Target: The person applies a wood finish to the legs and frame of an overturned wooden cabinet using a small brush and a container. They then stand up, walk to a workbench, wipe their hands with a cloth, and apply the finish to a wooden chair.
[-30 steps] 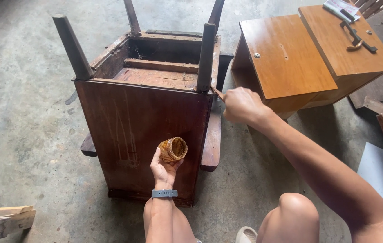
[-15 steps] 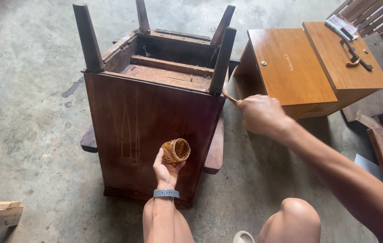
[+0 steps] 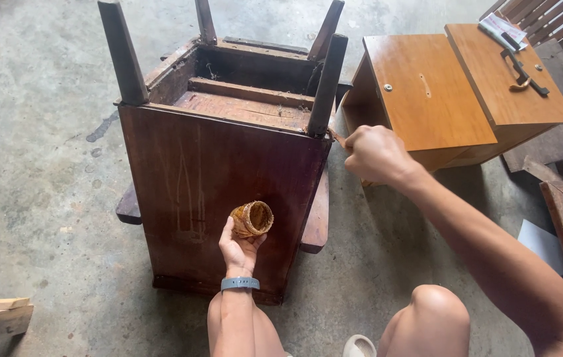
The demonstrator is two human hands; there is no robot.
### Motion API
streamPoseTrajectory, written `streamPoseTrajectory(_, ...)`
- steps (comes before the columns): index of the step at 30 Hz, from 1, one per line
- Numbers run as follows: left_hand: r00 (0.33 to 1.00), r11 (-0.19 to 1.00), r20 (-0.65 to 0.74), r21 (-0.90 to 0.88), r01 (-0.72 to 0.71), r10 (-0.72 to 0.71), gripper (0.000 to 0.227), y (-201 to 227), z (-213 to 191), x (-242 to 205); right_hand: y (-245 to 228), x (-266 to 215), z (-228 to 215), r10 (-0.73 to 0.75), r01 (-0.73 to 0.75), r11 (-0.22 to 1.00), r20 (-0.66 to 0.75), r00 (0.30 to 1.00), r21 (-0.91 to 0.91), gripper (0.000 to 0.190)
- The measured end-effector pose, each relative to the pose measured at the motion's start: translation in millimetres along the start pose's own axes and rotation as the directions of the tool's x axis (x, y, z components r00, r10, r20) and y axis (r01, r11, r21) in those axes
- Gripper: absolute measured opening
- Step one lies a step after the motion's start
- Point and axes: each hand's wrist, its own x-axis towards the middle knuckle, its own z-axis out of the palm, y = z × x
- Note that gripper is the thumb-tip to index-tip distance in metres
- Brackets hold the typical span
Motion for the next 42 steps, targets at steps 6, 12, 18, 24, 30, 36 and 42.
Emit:
streamPoseTrajectory(6, 1.000, 1.000, 0.022, -0.003, -0.003, 0.004, 0.050, -6, 14, -12, -14, -5, 64, -0.205, 0.221, 0.857, 0.086, 0.975, -0.465, 0.013)
streamPoseTrajectory(12, 1.000, 0.999, 0.021, -0.039, -0.011, 0.011, 0.049, -2, 27, -27, -61, -43, -49, 0.041, 0.023, 0.881, 0.126, 0.991, -0.473, 0.016)
streamPoseTrajectory(18, 1.000, 0.999, 0.019, -0.034, -0.014, 0.015, 0.050, -10, 20, -18, -60, 23, -8, -0.051, 0.040, 0.985, -0.063, 0.997, -0.167, 0.018)
streamPoseTrajectory(24, 0.999, 0.999, 0.025, -0.036, -0.031, 0.032, 0.051, -5, 23, -22, -99, 53, 47, -0.008, -0.056, 0.930, -0.172, 0.985, -0.362, 0.026)
streamPoseTrajectory(30, 0.999, 0.997, 0.027, -0.069, -0.022, 0.024, 0.054, -7, 19, -20, -85, 63, 135, -0.161, 0.147, 0.816, 0.024, 0.987, -0.558, 0.019)
streamPoseTrajectory(36, 0.999, 0.995, 0.016, -0.095, -0.026, 0.028, 0.054, -2, 25, -36, -67, 17, 106, -0.251, 0.254, 0.864, 0.065, 0.966, -0.435, 0.018)
streamPoseTrajectory(42, 0.994, 0.985, 0.014, -0.137, -0.102, 0.105, 0.051, 6, 40, -59, -41, 47, 157, -0.356, 0.184, 0.814, -0.223, 0.908, -0.551, 0.030)
